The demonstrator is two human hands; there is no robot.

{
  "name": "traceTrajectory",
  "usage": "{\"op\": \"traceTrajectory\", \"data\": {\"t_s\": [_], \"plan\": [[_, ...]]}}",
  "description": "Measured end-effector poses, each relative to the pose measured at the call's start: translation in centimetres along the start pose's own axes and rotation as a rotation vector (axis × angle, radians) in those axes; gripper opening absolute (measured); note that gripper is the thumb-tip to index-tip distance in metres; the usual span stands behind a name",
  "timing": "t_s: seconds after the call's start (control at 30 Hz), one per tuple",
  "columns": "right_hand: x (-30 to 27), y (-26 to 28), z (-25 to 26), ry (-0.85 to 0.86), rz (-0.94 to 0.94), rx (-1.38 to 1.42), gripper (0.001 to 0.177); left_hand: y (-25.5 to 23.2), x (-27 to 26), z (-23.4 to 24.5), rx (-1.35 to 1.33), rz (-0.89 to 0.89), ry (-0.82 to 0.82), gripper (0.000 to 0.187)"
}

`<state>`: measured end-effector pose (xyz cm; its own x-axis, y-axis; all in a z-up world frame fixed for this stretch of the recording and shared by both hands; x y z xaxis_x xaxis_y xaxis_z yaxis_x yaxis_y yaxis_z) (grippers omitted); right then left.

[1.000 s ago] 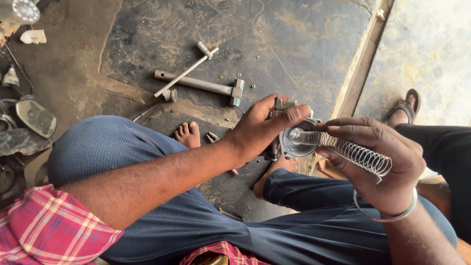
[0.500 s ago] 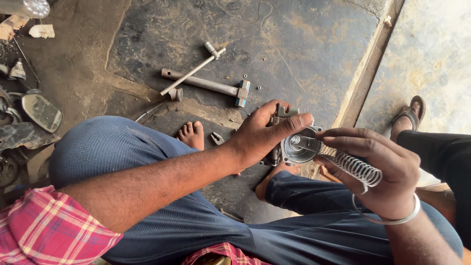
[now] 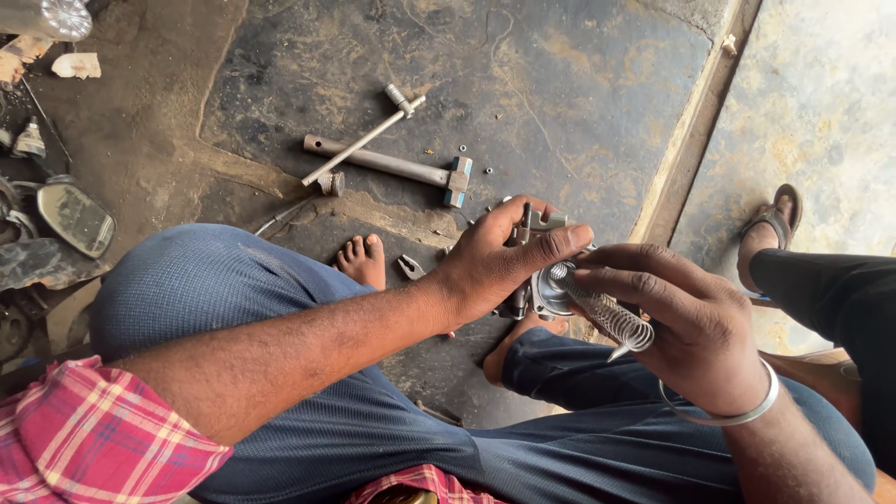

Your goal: Cleaning and inspecting the internal components of a motorcycle carburetor.

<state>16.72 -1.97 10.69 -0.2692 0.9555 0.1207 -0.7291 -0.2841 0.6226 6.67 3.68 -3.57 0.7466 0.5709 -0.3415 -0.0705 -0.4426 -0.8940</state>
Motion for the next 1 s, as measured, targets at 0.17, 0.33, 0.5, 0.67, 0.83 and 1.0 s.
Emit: {"op": "traceTrajectory", "data": {"t_s": [0.17, 0.33, 0.5, 0.67, 0.83, 1.0], "plan": [[-0.1, 0.4, -0.2, 0.055, 0.022, 0.058, 0.038, -0.3, -0.3, 0.0, 0.047, 0.020, 0.000, 0.084], [-0.1, 0.8, 0.0, 0.043, 0.030, 0.072, 0.041, -0.2, -0.4, 0.2, 0.051, 0.050, -0.010, 0.089], [-0.4, 0.7, 0.4, 0.023, 0.019, 0.056, 0.042, 0.7, -0.3, 0.1, 0.007, 0.081, 0.000, 0.093], [-0.4, 0.8, 0.6, 0.017, 0.009, -0.007, 0.043, 0.5, -0.3, 0.0, 0.016, 0.076, 0.010, 0.094], [-0.8, 0.4, 1.7, 0.005, 0.047, 0.005, 0.051, 1.2, -0.1, 0.1, -0.002, 0.071, 0.009, 0.096], [-1.4, -0.1, 3.9, -0.006, 0.027, 0.060, 0.067, 1.4, 0.1, 0.2, -0.065, 0.053, -0.002, 0.093]]}}
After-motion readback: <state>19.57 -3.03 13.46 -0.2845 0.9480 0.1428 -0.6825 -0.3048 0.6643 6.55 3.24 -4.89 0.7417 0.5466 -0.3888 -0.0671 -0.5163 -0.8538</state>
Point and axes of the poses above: each hand's wrist, its own x-axis towards the middle knuckle, its own z-axis out of the back of the hand, y = z × x, the point moved 9 cm from there along x, towards the middle knuckle, and after that the axes turned 3 degrees about y, right-handed, at the moved point
